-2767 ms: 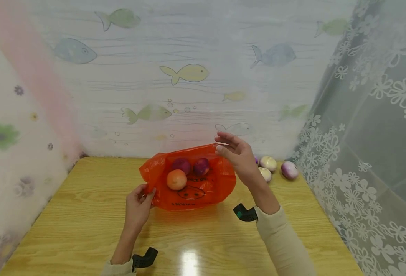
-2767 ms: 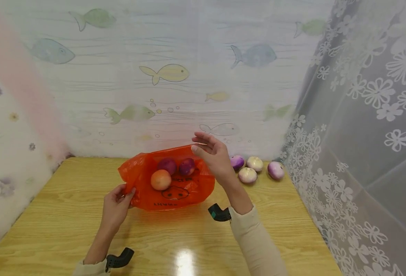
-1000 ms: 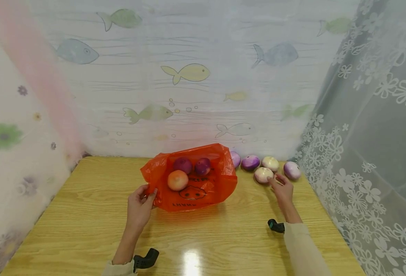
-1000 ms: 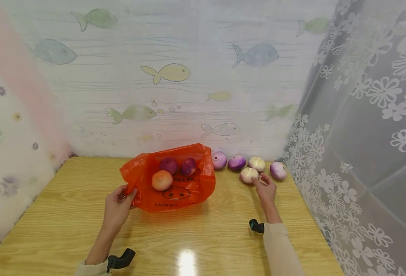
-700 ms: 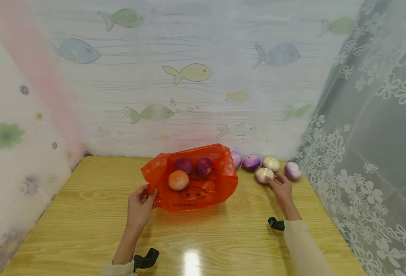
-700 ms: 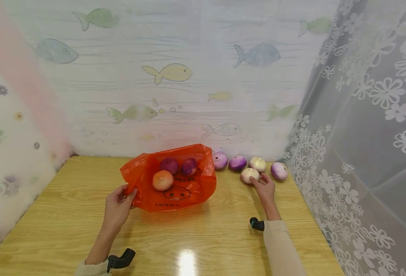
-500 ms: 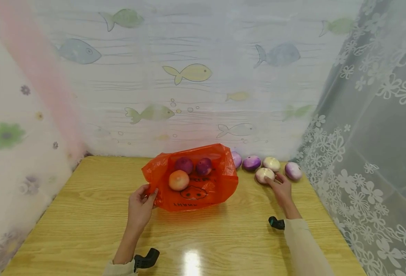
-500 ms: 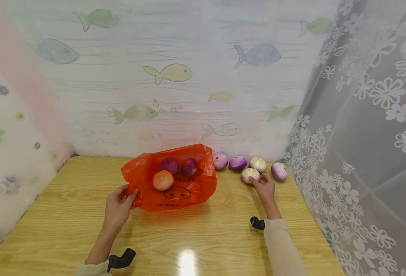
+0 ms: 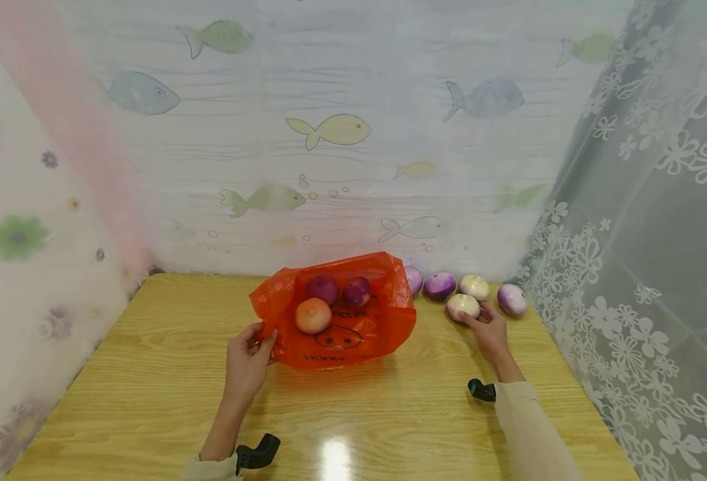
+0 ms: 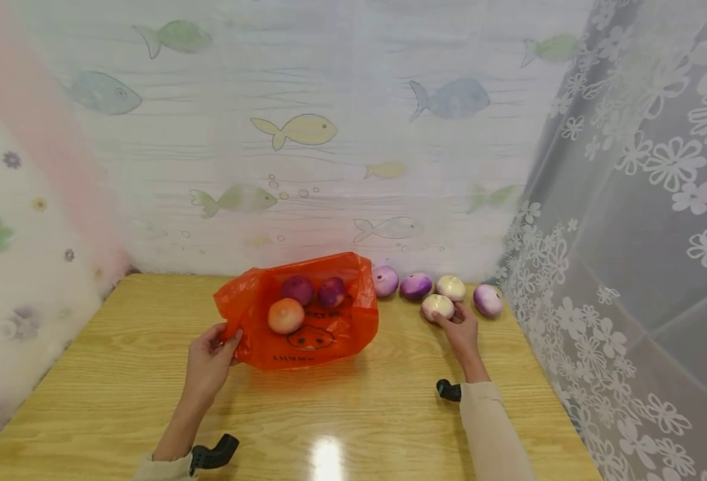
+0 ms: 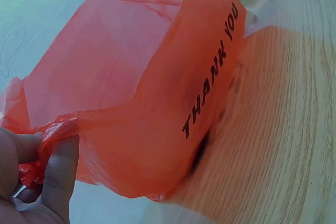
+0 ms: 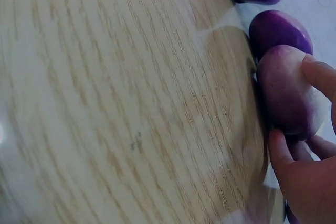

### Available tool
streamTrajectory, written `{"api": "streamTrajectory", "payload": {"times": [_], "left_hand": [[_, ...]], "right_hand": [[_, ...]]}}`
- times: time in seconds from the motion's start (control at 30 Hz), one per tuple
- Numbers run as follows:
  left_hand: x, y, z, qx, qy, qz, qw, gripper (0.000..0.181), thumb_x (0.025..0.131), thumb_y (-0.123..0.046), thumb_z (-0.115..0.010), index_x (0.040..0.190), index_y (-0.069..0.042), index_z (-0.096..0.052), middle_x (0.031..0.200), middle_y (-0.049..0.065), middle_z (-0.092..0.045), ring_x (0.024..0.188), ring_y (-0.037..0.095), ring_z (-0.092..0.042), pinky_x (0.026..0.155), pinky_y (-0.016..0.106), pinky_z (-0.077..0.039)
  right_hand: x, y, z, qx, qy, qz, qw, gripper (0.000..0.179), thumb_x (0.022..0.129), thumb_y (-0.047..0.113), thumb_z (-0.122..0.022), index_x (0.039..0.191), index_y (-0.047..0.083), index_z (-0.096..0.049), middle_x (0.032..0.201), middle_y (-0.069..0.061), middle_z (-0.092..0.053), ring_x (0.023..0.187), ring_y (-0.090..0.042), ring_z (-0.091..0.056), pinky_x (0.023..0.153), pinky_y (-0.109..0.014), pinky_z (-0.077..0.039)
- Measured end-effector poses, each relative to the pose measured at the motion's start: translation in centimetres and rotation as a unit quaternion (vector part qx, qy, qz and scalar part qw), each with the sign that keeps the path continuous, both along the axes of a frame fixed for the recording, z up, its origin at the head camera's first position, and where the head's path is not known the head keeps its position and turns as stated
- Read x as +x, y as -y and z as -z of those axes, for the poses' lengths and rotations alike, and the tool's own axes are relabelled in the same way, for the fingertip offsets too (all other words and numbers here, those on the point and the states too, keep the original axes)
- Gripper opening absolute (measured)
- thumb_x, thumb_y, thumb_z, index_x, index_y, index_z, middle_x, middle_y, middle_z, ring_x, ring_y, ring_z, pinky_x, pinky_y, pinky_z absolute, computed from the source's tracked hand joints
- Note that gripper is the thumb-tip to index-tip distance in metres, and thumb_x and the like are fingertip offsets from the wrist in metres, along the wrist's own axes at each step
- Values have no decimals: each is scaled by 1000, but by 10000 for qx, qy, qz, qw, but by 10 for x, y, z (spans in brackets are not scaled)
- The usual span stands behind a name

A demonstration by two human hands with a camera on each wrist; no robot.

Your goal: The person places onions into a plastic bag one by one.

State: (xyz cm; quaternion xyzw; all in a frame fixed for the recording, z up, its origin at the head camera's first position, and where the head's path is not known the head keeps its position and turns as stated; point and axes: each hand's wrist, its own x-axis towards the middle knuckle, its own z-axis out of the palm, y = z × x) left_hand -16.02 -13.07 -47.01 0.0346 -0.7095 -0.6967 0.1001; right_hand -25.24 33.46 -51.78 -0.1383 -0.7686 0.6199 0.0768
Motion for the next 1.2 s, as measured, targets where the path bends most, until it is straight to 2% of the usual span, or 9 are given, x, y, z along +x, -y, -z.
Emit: {"api": "streamTrajectory", "payload": {"times": [0.2, 0.4, 0.73, 0.83, 1.0, 1.1, 1.2], "left_hand": [[0, 0, 0, -85, -30, -15, 10000, 24, 102, -4, -59, 123, 8, -62, 109, 20, -65, 76, 6, -68, 64, 23, -60], [0, 0, 1, -6, -27, -2, 10000, 23, 102, -3, -59, 122, 8, -62, 108, 20, -65, 76, 7, -68, 63, 22, -60], [0, 0, 0, -26, 63, 28, 10000, 25, 103, -4, -58, 125, 8, -60, 114, 23, -63, 77, 6, -67, 64, 20, -59], [0, 0, 0, 6, 61, 27, 10000, 24, 103, -3, -58, 124, 8, -61, 112, 23, -63, 76, 6, -67, 64, 20, -59], [1, 1, -1, 22, 5, 53, 10000, 24, 103, -3, -57, 124, 9, -60, 113, 24, -63, 77, 6, -68, 65, 21, -60], [1, 1, -1, 18, 4, 86, 10000, 26, 104, -4, -57, 126, 8, -60, 115, 25, -63, 79, 6, -68, 66, 21, -60], [1, 2, 0, -10, 40, 99, 9999, 27, 104, -6, -57, 127, 8, -59, 118, 25, -63, 79, 5, -68, 66, 20, -60]], "right_hand": [[0, 1, -1, 149, -76, -112, 9998, 63, 97, 10, -68, 151, -5, -39, 149, -32, -44, 137, -37, -45, 78, -1, -40], [0, 1, -1, 233, -39, -236, 9994, 70, 98, 15, -69, 156, -3, -33, 152, -30, -41, 139, -37, -43, 77, -2, -40], [4, 4, 3, 215, -119, -152, 9996, 66, 95, 13, -73, 150, -4, -42, 146, -27, -46, 128, -30, -50, 79, -5, -44], [8, 7, 2, 219, -212, -144, 9994, 64, 95, 14, -74, 150, -3, -44, 145, -25, -47, 121, -22, -54, 80, -5, -46], [13, 14, -4, 84, -436, -144, 9989, 63, 93, 13, -75, 148, -2, -48, 143, -23, -50, 104, -1, -56, 81, -6, -48], [15, 21, -10, -102, -540, -176, 9983, 62, 93, 10, -75, 147, -2, -48, 143, -23, -50, 100, 4, -56, 82, -7, -49], [18, 26, -14, -204, -580, -233, 9978, 62, 94, 8, -74, 148, -3, -47, 143, -23, -49, 103, 3, -55, 83, -7, -50]]}}
